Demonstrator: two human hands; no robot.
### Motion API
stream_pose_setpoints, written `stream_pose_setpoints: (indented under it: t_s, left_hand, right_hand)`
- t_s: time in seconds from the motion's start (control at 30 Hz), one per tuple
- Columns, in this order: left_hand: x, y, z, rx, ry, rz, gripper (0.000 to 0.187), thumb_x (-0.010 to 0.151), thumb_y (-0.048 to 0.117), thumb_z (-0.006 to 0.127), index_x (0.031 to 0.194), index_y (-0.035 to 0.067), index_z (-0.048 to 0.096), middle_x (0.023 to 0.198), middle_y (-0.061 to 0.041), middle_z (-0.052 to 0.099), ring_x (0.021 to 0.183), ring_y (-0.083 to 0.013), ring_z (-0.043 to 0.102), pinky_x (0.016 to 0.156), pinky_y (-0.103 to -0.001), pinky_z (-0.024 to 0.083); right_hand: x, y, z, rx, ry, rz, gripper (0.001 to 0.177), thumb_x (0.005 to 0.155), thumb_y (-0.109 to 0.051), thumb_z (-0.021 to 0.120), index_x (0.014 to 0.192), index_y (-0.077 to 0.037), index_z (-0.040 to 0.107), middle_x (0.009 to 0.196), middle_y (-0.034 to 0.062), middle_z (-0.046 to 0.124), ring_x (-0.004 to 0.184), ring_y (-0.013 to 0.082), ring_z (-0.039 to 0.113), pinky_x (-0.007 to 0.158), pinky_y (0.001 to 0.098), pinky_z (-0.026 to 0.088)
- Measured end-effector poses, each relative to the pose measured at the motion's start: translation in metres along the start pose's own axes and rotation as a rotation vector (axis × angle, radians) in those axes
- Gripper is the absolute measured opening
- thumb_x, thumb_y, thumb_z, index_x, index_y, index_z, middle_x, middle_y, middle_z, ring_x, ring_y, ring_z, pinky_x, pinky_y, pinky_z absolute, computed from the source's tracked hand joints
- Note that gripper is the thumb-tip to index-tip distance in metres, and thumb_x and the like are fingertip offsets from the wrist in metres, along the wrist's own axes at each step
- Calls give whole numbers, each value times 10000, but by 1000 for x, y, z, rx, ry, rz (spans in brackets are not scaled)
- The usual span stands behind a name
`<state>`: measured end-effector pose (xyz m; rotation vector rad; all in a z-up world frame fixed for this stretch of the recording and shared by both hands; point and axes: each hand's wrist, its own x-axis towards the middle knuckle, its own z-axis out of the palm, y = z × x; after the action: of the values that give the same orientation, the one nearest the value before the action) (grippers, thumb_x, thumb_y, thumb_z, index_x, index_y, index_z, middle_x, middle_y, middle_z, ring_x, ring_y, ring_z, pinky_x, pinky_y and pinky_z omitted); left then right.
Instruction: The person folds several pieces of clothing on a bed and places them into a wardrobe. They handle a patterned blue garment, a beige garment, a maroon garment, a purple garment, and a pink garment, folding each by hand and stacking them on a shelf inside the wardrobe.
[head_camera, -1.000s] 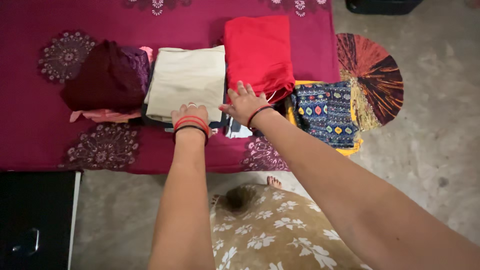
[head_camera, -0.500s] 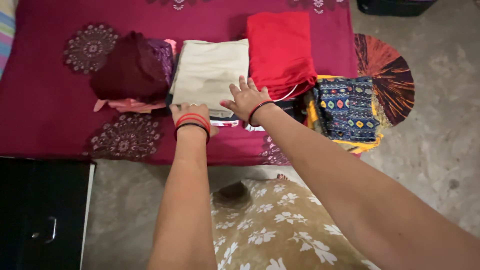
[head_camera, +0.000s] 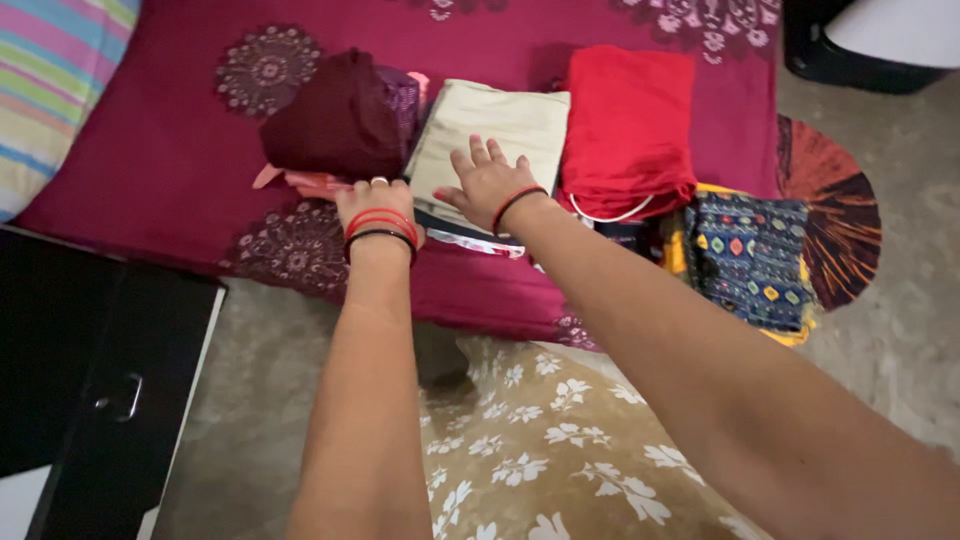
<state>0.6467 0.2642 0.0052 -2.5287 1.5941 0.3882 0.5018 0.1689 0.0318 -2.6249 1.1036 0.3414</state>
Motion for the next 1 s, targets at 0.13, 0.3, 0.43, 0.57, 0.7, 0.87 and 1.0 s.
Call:
stream_pose_setpoints:
  t_s: [0.13,0.3,0.43,0.57,0.7,0.87,1.0]
  left_hand:
    - [13,-24,11,41,54,-70,453,825,340,767,1230,156,683,1307,-90,652,1277,-295,574,1075,-532,400]
    - [25,-50,20,17,140,-191,276,1021,211,522,1208,164,719,1300,-74,679,1270,-293,609,1013,-552,441]
    - [22,-62,11,42,227,-249,322,895,294,594,1169,168,709,1254,-71,667,1258,-291,577,1011,-561,398]
    - [16,-78,-12,-12,197,-331,333,933,335,600,1199,162,702,1272,-81,666,1238,-296,593,1071,-577,370]
    - [0,-90,-24,26,252,-425,249,1037,273,554,1197,173,717,1274,-68,686,1261,-305,599,1104,-604,371]
    - [-24,-108,-40,6,236,-535,315,928,272,641,1212,147,695,1298,-94,663,1268,-315,573,1093,-604,356]
    - [-51,-123,-56,20,269,-612,331,937,240,691,1245,122,680,1315,-115,662,1280,-333,571,1086,-612,367]
  right_hand:
    - [21,-16,-13,-27,8,-77,792,987,-650,424,1564,-115,335,1658,232,207,1525,420,216,1115,724,273]
    - [43,-37,-28,-41,57,-205,774,990,-634,435,1558,-117,346,1647,203,257,1523,368,262,1131,695,285]
    - [61,-52,-38,-53,139,-335,758,997,-600,467,1557,-102,360,1642,202,289,1505,366,299,1138,668,304]
    - [70,-68,-53,-106,155,-411,742,1008,-587,480,1559,-104,360,1638,202,290,1495,353,318,1149,684,277]
    - [70,-83,-66,-56,132,-454,744,985,-573,499,1548,-106,361,1649,186,273,1508,348,300,1112,693,302]
    - [73,-112,-78,-67,148,-564,745,987,-575,503,1553,-112,366,1646,191,282,1515,358,295,1119,694,298]
    - [75,-140,-85,-93,220,-707,756,989,-574,512,1561,-102,365,1646,205,276,1513,367,296,1135,678,302]
